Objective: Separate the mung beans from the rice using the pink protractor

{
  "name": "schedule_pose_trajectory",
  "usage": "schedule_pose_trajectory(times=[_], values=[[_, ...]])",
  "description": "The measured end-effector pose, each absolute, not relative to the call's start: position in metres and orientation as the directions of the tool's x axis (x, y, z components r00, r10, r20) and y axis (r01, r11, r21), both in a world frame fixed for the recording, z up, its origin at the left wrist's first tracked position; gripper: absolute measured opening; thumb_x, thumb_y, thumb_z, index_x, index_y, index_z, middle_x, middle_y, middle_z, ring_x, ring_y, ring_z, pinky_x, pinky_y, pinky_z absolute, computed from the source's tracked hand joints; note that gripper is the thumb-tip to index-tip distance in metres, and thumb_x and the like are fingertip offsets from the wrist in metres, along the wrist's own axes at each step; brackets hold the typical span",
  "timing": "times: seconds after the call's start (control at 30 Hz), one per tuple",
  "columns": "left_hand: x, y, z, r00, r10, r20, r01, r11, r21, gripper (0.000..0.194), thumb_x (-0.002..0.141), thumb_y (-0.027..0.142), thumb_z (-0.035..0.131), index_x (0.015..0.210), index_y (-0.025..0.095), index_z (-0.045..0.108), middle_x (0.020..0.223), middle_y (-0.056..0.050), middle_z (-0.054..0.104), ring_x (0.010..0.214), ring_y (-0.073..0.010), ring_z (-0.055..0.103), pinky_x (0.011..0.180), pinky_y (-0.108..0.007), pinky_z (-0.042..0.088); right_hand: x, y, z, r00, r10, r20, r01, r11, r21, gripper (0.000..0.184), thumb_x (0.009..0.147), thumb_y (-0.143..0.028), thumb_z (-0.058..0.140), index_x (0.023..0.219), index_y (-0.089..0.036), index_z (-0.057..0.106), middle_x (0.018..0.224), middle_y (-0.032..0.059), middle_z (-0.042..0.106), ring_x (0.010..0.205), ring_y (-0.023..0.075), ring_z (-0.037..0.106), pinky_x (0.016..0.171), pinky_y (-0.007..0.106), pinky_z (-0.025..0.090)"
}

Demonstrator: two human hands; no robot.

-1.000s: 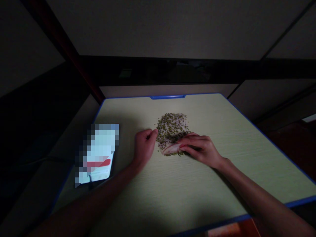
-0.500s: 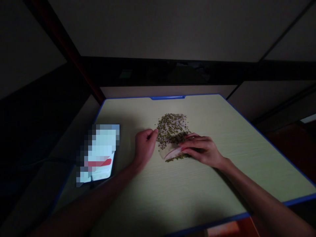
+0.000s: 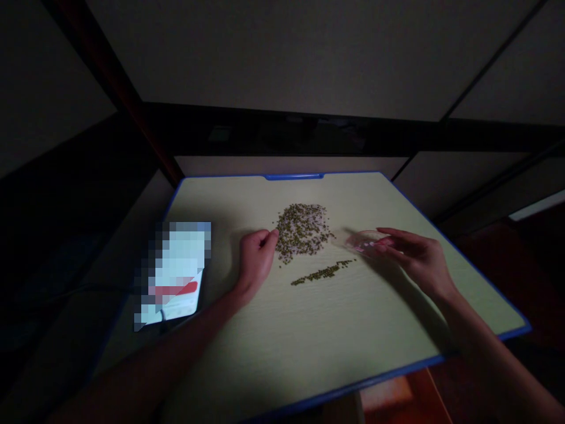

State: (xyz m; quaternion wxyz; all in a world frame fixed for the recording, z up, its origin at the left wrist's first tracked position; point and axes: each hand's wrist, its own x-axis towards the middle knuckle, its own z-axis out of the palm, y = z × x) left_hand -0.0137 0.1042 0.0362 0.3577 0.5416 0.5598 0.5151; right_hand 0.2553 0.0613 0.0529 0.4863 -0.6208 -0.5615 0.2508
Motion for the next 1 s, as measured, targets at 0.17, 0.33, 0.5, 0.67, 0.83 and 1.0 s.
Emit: schedule_pose_trajectory(times=[0.17,0.33,0.5,0.67,0.83,1.0], values=[[-0.014,0.105,0.037,-0.156,0.974,0.164,0.244,-0.123,0.962,0.036,0.069,0.028,0.049,0.041,0.020,0.027,0.041,0.006,0.022,0.043,-0.0072,0.023,0.044,-0.024,0.018,0.264,0.040,0.043,0.409,0.900,0.150,0.437,-0.049,-0.898,0.035,0.056,-0.031,0.075,0.088,-0.016,0.071,0.070,0.0070,0.073,0.060,0.0209,0.068,0.056,0.031,0.056],[-0.014,0.105,0.035,-0.151,0.974,0.170,0.250,-0.129,0.960,0.036,0.070,0.028,0.050,0.041,0.020,0.029,0.040,0.007,0.024,0.042,-0.0074,0.024,0.043,-0.024,0.019,0.259,0.037,0.037,0.481,0.858,0.179,0.516,-0.112,-0.849,0.040,0.059,-0.033,0.072,0.092,-0.011,0.070,0.070,0.0085,0.073,0.060,0.0222,0.067,0.054,0.033,0.055],[-0.014,0.104,0.036,-0.144,0.974,0.176,0.250,-0.136,0.959,0.036,0.071,0.026,0.049,0.041,0.020,0.030,0.041,0.007,0.025,0.043,-0.0075,0.024,0.043,-0.025,0.019,0.248,0.039,0.032,0.435,0.882,0.180,0.570,-0.114,-0.814,0.046,0.062,-0.038,0.069,0.097,-0.007,0.069,0.069,0.0098,0.071,0.057,0.0211,0.065,0.053,0.033,0.051],[-0.014,0.104,0.035,-0.135,0.975,0.178,0.247,-0.141,0.959,0.037,0.072,0.026,0.049,0.041,0.020,0.029,0.040,0.007,0.024,0.042,-0.0074,0.024,0.043,-0.025,0.018,0.230,0.038,0.032,0.377,0.917,0.132,0.547,-0.106,-0.830,0.049,0.065,-0.039,0.066,0.100,-0.005,0.067,0.070,0.0109,0.071,0.056,0.0184,0.062,0.051,0.031,0.049],[-0.014,0.105,0.034,-0.137,0.975,0.177,0.246,-0.140,0.959,0.038,0.072,0.026,0.048,0.041,0.020,0.028,0.042,0.007,0.022,0.043,-0.0070,0.022,0.044,-0.025,0.017,0.210,0.038,0.031,0.316,0.943,0.105,0.542,-0.089,-0.835,0.044,0.067,-0.035,0.064,0.099,-0.005,0.067,0.063,0.0066,0.066,0.050,0.0137,0.054,0.049,0.028,0.043],[-0.014,0.105,0.033,-0.136,0.975,0.174,0.253,-0.136,0.958,0.037,0.072,0.026,0.049,0.041,0.020,0.029,0.040,0.007,0.023,0.042,-0.0071,0.024,0.044,-0.026,0.018,0.200,0.039,0.028,0.254,0.964,0.077,0.487,-0.058,-0.872,0.040,0.069,-0.033,0.063,0.098,-0.005,0.066,0.058,0.0027,0.060,0.047,0.0108,0.049,0.047,0.026,0.039]])
